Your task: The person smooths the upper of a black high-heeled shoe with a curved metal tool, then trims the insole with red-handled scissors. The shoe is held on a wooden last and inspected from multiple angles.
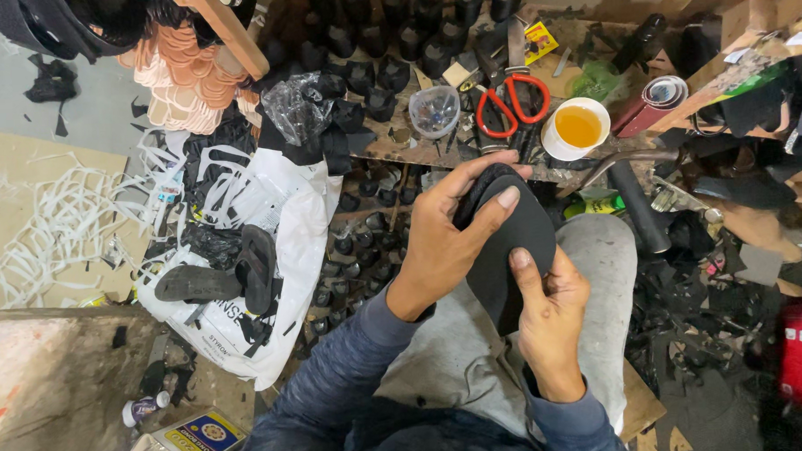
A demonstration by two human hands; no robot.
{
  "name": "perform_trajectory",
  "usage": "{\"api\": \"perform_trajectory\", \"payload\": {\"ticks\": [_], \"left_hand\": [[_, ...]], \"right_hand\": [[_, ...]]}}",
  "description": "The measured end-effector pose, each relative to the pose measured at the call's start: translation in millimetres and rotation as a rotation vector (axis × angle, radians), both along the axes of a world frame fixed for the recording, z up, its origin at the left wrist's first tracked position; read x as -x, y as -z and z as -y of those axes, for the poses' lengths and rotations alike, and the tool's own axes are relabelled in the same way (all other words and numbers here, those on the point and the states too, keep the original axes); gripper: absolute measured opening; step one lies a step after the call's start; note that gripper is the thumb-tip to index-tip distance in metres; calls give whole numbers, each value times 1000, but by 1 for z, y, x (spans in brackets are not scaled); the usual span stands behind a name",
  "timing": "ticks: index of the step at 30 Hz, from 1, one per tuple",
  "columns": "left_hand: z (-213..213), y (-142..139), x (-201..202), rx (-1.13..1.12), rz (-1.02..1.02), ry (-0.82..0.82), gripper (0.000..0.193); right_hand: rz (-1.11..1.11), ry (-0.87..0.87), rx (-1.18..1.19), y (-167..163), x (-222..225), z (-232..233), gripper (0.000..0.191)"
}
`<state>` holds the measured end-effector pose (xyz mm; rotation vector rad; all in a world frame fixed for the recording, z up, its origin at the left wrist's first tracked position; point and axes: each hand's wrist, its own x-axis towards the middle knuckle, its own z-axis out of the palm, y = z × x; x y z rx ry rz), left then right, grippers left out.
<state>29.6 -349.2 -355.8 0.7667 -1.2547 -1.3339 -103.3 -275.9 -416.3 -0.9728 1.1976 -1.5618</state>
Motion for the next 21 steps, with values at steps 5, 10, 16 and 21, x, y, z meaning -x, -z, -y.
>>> {"api": "perform_trajectory", "payload": {"ticks": [5,10,16,21], "left_hand": [[1,-3,1,-6,15,-16,36],[-1,-5,1,2,18,-24,35],[-2,-6,1,-16,28,-35,33],[-1,-6,0,-10,31,-34,32]], "right_hand": [[-7,-5,9,-1,0,1,28],[-23,9,-15,-2,0,0,27],[-58,5,-13,-3,-1,-1,28],[-72,13,-34,-4,-1,-1,26]]}}
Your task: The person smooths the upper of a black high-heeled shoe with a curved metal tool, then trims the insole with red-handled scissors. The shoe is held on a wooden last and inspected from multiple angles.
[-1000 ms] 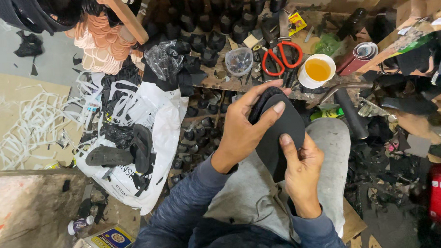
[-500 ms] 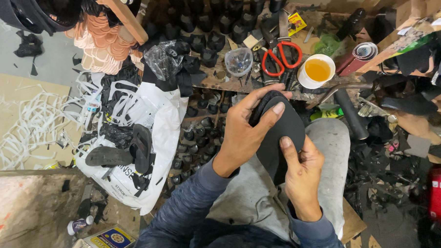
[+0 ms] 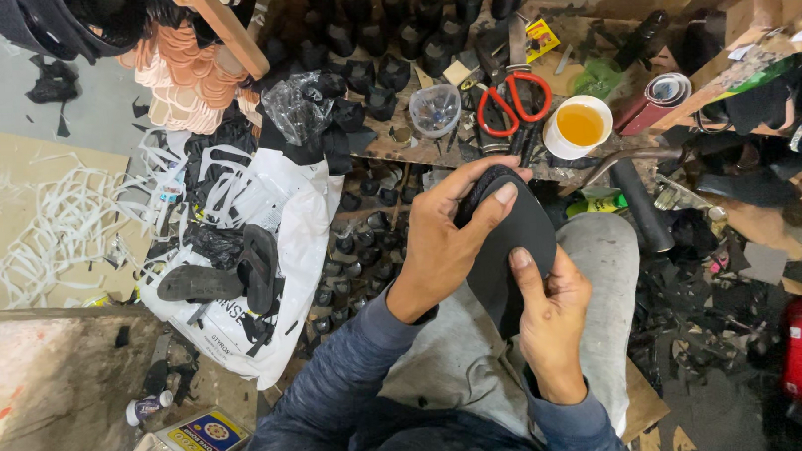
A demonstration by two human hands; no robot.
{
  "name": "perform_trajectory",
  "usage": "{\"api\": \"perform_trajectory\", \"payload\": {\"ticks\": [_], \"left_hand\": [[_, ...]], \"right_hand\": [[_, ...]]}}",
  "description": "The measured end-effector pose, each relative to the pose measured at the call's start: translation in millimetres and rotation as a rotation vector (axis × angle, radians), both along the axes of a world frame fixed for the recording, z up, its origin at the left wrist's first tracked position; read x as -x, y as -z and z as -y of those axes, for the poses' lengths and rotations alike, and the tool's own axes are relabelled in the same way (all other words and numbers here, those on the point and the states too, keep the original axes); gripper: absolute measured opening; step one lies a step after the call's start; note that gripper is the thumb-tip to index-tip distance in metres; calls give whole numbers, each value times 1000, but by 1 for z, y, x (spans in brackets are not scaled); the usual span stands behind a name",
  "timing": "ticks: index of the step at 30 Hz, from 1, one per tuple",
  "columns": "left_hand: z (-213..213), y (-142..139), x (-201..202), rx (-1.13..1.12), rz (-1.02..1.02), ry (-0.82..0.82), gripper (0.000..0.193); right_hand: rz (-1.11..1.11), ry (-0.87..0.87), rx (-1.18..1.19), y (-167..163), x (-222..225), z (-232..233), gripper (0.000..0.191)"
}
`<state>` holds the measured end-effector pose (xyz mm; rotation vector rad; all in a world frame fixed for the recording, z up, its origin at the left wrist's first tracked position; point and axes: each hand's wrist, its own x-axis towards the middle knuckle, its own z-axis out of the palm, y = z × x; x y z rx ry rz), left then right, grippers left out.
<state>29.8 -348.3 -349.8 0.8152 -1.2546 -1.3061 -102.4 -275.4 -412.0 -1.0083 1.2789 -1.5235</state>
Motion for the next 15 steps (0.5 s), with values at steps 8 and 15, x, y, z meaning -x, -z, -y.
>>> {"api": "perform_trajectory", "payload": {"ticks": [8,15], "left_hand": [[2,-1,-9,7,3,19,31],[6,5,-22,-38,-43,-7,32]], "right_hand": [[-4,-21,-61,-15,-5,2,28],[111,-185,-301,-21,1,1,22]]}}
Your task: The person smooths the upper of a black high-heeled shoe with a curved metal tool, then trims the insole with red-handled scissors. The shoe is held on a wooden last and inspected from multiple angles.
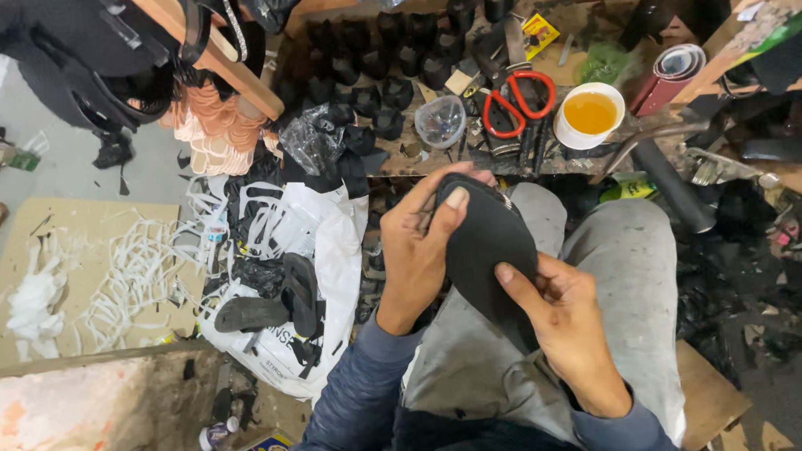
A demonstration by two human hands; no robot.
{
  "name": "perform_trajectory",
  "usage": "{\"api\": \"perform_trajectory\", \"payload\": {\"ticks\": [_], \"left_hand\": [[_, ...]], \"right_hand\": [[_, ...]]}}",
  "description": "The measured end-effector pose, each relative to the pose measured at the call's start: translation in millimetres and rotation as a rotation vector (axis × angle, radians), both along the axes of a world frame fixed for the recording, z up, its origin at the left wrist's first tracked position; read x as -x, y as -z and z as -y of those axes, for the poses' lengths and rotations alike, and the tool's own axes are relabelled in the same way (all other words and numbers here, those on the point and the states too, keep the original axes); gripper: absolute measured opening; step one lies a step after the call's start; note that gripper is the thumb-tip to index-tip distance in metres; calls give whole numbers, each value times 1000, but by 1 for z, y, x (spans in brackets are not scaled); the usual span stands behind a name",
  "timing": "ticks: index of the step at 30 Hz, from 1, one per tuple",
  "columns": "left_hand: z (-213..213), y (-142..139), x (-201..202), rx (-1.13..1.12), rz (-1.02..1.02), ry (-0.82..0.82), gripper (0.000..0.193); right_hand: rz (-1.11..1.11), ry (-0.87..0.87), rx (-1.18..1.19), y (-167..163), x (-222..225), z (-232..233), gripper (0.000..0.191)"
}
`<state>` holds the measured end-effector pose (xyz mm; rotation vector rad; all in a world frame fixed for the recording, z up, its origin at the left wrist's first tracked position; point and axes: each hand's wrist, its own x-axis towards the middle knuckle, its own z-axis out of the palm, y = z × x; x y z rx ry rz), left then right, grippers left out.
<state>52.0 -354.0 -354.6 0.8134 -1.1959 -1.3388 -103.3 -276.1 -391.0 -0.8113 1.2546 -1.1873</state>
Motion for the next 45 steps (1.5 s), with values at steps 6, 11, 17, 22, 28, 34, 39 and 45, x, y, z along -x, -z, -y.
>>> {"api": "perform_trajectory", "payload": {"ticks": [6,11,17,22,28,34,39,45], "left_hand": [[10,14,-14,-20,-137,-31,34],[13,22,-22,-48,-159,-71,35],[14,27,-24,-41,-200,-69,35],[14,26,-23,-46,-209,-71,35],[26,24,-25,-88,-222,-13,31],[66,27,-22,-239,-278,92,25],[88,36,-15,-240,-280,94,26],[89,43,-12,-221,-298,76,25]], "right_hand": [[-354,-87,-59,11,-2,-6,40],[-369,-86,6,15,-9,-5,34],[-405,-96,59,13,-10,4,32],[-397,-92,78,14,-10,8,33],[-420,-104,59,23,-3,20,35],[-77,-193,-33,29,23,54,36],[57,-270,-150,28,40,74,32],[122,-267,-126,29,42,75,30]]}}
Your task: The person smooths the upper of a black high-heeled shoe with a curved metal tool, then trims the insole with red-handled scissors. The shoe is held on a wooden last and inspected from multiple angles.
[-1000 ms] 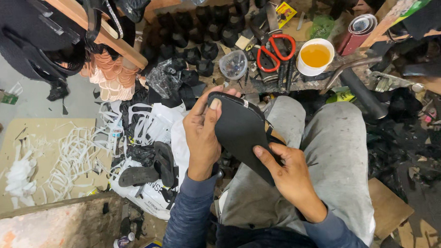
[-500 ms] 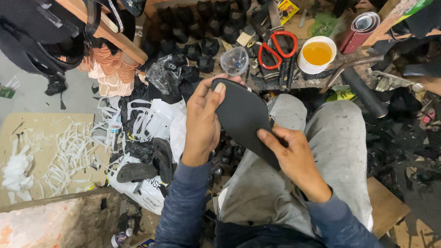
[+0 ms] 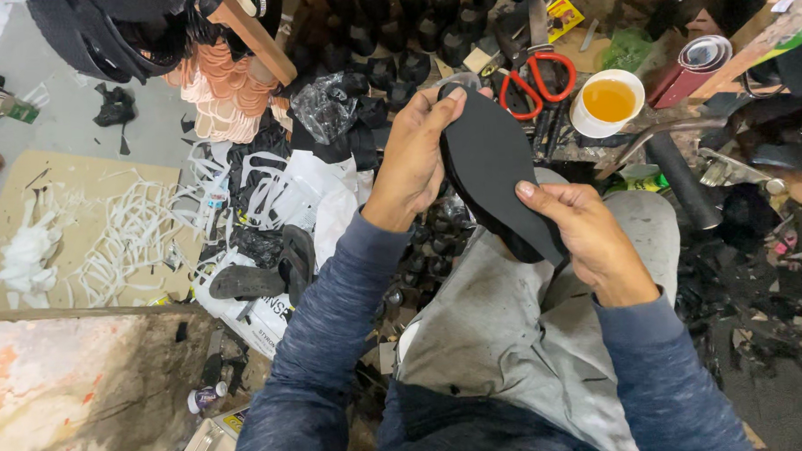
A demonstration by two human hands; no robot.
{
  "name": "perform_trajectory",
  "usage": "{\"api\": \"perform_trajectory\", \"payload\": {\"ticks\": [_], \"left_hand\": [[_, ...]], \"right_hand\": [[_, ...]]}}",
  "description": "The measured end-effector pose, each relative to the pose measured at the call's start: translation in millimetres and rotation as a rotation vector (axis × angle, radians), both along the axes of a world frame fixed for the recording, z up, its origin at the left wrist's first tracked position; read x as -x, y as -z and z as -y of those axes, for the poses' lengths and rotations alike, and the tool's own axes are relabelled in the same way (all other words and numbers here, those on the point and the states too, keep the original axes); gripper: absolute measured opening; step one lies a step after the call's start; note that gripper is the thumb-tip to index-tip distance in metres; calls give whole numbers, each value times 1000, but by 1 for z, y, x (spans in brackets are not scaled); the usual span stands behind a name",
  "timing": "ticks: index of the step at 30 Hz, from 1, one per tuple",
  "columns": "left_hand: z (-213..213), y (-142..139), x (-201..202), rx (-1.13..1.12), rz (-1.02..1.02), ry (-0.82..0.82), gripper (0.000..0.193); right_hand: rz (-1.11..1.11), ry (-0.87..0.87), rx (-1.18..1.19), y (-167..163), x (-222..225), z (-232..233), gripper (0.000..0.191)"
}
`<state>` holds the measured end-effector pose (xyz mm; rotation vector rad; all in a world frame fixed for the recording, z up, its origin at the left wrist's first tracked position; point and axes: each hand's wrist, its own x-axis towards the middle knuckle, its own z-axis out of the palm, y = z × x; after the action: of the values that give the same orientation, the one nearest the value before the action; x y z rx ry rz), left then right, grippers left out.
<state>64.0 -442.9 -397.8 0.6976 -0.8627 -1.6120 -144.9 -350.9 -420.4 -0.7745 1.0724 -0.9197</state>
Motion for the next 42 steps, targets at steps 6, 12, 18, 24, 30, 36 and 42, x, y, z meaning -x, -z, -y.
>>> {"api": "perform_trajectory", "payload": {"ticks": [6,12,18,24,30,36,42], "left_hand": [[-9,-3,-5,7,16,-18,30],[-35,-8,-12,197,274,-77,36],[-50,-8,-35,79,165,-11,37],[-52,-3,-40,83,171,-30,37],[-58,-7,-28,16,142,-74,40],[-86,-12,-27,389,778,-106,78],[-106,-18,-22,276,686,-190,77]], "right_hand": [[-141,40,85,5,-11,-3,32],[-356,37,212,-9,-30,-15,35],[-575,14,364,-28,-41,-35,43],[-578,-9,405,-21,-42,-28,45],[-633,-32,360,-15,-38,-18,46],[-561,-46,380,-11,-30,-24,38],[-379,-128,25,-24,-27,-33,28]]}}
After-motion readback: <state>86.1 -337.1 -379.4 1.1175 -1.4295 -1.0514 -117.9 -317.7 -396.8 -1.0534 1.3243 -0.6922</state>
